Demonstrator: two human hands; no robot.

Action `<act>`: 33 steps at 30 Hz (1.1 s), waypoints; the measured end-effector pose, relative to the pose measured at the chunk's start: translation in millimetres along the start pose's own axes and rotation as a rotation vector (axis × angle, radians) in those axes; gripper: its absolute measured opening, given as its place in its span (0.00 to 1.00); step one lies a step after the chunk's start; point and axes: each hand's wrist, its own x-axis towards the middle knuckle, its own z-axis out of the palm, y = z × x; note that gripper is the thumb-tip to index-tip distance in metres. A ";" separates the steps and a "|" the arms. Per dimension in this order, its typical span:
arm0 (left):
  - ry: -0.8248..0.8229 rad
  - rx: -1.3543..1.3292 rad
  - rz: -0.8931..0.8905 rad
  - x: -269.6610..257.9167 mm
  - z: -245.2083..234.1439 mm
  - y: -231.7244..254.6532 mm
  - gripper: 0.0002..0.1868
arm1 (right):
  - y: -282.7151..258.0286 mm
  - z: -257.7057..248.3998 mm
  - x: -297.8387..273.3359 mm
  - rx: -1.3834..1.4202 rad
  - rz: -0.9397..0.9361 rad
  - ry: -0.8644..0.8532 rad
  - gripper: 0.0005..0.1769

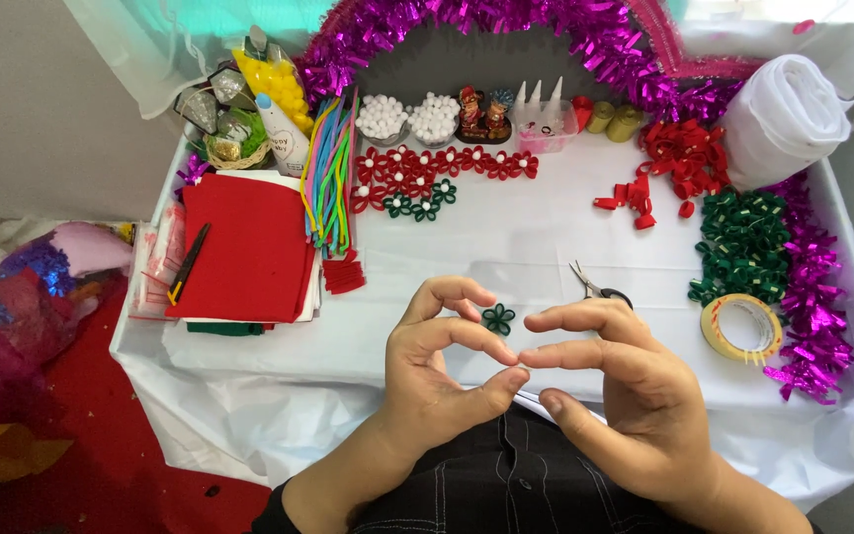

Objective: Assembling small green decorative flower components by interlocking individual plastic pieces.

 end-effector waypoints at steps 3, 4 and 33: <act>0.012 0.018 -0.011 -1.3 0.7 1.0 0.09 | -1.6 -1.3 -1.0 -0.003 -0.007 -0.010 0.12; 0.011 0.018 -0.012 -1.8 0.5 1.2 0.09 | -2.2 -1.3 -1.2 -0.003 -0.006 -0.009 0.12; -0.107 -0.111 -0.036 -8.7 1.5 15.0 0.06 | 6.2 7.9 -2.3 0.367 0.099 -0.047 0.02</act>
